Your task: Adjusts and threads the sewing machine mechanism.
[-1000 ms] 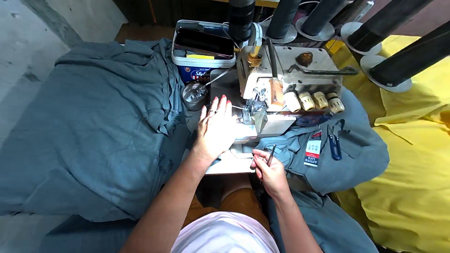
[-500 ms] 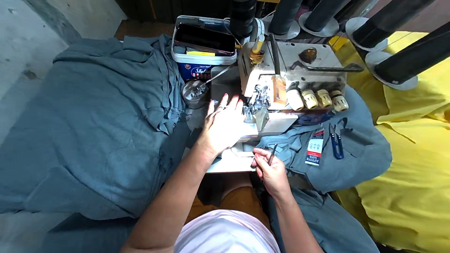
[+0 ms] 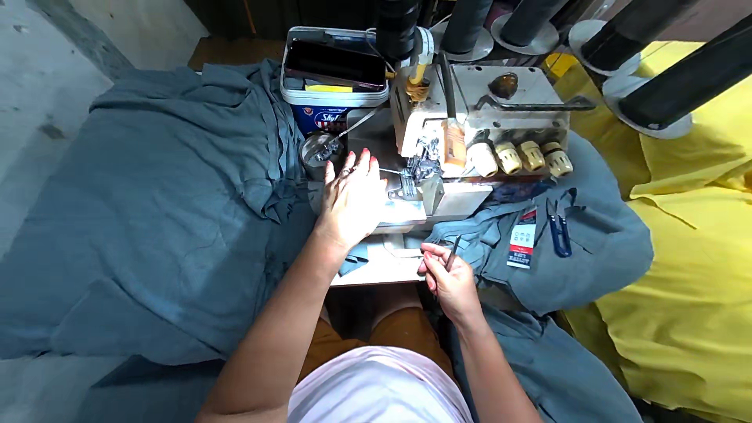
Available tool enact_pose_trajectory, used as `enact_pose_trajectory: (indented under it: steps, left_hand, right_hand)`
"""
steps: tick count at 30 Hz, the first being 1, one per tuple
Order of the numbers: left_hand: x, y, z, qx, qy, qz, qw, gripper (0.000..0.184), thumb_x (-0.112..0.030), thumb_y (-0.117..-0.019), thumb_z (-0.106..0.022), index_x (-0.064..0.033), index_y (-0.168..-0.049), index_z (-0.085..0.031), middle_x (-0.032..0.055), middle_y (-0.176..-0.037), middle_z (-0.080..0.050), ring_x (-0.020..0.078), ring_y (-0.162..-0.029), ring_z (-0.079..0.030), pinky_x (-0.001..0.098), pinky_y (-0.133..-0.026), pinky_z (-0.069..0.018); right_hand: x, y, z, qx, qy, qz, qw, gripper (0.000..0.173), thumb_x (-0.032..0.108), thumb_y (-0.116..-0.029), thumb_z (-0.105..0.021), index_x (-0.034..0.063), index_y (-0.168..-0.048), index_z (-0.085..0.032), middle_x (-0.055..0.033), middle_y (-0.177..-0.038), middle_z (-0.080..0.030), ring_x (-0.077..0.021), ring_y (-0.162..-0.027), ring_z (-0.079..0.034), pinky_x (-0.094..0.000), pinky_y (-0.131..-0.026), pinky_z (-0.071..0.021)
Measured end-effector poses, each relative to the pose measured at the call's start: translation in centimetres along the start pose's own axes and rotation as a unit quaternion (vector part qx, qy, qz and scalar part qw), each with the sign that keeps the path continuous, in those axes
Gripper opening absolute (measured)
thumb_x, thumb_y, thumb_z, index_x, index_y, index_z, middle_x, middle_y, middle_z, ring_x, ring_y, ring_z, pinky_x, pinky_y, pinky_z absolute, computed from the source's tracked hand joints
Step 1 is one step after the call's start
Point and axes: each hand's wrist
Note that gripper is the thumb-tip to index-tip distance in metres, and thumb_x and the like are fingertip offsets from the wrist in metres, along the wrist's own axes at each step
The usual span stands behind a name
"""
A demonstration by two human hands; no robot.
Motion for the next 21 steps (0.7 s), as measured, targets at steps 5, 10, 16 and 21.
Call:
enact_pose_trajectory:
  steps: [5,10,16,21]
  left_hand:
    - [-0.2,-2.5,0.2,-0.044,0.139,-0.039,0.989,0.032,-0.026,-0.1013,-0.063,-0.0015,-0.121,-0.068,0.0214,-0.132,-0.061,0.0388,-0.126,-0.057,0.0607,-0.102,-0.0426]
    - [-0.6,-4.7,1.0,0.049,0.094,-0.037,0.994,0.032,-0.03,-0.1004,-0.065,0.001,-0.104,-0.072,0.0227,-0.123,-0.061,0.0405,-0.121,-0.056,0.0615,-0.099,-0.0434]
    - [-0.1,-3.9,0.7,0.014,0.023,-0.04,0.999,0.022,-0.012,-0.1019,-0.059,0.0078,-0.111,-0.062,0.0265,-0.122,-0.058,0.0429,-0.122,-0.056,0.0533,-0.103,-0.0461]
    - [2.1,-3.4,1.1,-0.023,0.039,0.017,0.999,0.022,-0.01,-0.1033,-0.056,0.008,-0.114,-0.061,0.0297,-0.125,-0.058,0.0466,-0.123,-0.057,0.0607,-0.1,-0.0466]
  right_hand:
    - [-0.2,0.1,-0.1,-0.008,0.002,0.003,1.0,0.019,-0.005,-0.1014,-0.051,-0.0094,-0.116,-0.062,0.0024,-0.069,-0.065,0.0029,-0.046,-0.047,-0.0121,-0.043,-0.0402]
    - [-0.2,0.1,0.0,-0.006,-0.001,0.003,1.0,0.019,-0.005,-0.1013,-0.051,-0.0101,-0.116,-0.062,0.0022,-0.068,-0.064,0.0025,-0.045,-0.047,-0.0123,-0.043,-0.0401]
    - [0.5,0.0,0.2,0.0,-0.018,-0.026,1.0,0.02,-0.004,-0.103,-0.049,-0.0098,-0.117,-0.062,0.001,-0.069,-0.065,0.0024,-0.044,-0.047,-0.0126,-0.041,-0.0405]
    - [0.6,0.5,0.3,0.013,-0.009,-0.03,0.999,0.021,-0.002,-0.1042,-0.048,-0.0092,-0.118,-0.062,0.0014,-0.07,-0.065,0.0017,-0.044,-0.047,-0.0132,-0.042,-0.0417]
Point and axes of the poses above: each hand's wrist, its own y-axis away from the middle knuckle, its own z-axis out of the back of the hand, x = y × z
